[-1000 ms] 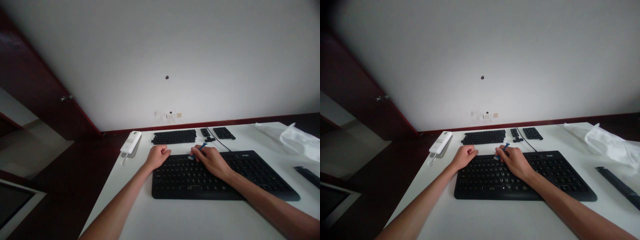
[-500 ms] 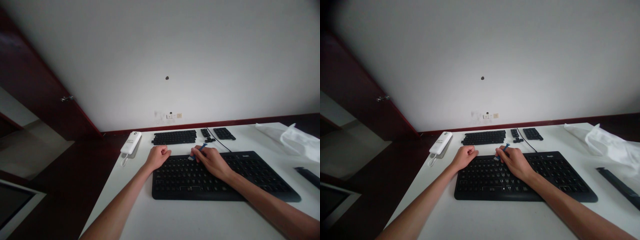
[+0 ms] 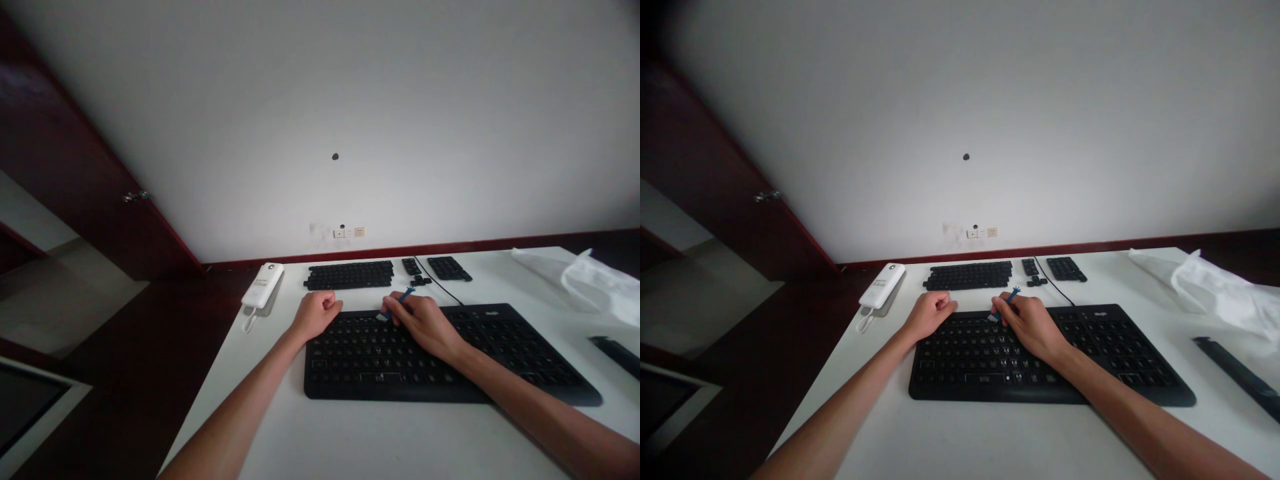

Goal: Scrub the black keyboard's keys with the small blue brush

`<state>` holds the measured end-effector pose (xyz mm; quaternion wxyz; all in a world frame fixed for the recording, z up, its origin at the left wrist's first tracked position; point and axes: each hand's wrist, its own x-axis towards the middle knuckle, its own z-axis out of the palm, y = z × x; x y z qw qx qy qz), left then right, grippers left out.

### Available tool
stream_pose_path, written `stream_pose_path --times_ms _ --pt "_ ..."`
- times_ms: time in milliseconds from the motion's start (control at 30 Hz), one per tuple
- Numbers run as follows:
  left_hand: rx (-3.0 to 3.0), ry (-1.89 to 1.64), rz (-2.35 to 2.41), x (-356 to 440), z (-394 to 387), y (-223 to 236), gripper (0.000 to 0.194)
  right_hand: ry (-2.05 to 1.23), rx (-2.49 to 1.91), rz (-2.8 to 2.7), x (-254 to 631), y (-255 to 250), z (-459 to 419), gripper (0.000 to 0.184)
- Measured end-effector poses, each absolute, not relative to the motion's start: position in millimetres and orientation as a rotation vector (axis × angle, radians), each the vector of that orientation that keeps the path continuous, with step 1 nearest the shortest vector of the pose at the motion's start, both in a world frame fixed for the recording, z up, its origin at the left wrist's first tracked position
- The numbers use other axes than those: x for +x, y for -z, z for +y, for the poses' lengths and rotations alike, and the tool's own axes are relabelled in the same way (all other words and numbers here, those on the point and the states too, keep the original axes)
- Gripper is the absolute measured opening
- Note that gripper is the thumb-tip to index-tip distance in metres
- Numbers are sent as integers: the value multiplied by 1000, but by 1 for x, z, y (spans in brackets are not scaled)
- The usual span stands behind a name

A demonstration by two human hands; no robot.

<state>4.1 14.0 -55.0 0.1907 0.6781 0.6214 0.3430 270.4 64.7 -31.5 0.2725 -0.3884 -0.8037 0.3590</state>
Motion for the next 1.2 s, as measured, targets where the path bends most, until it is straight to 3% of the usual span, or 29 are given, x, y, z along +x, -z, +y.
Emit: stream_pose_path --times_ms 1200 --pt "1901 -962 1761 5 13 52 41 -948 -1046 -2170 270 28 64 51"
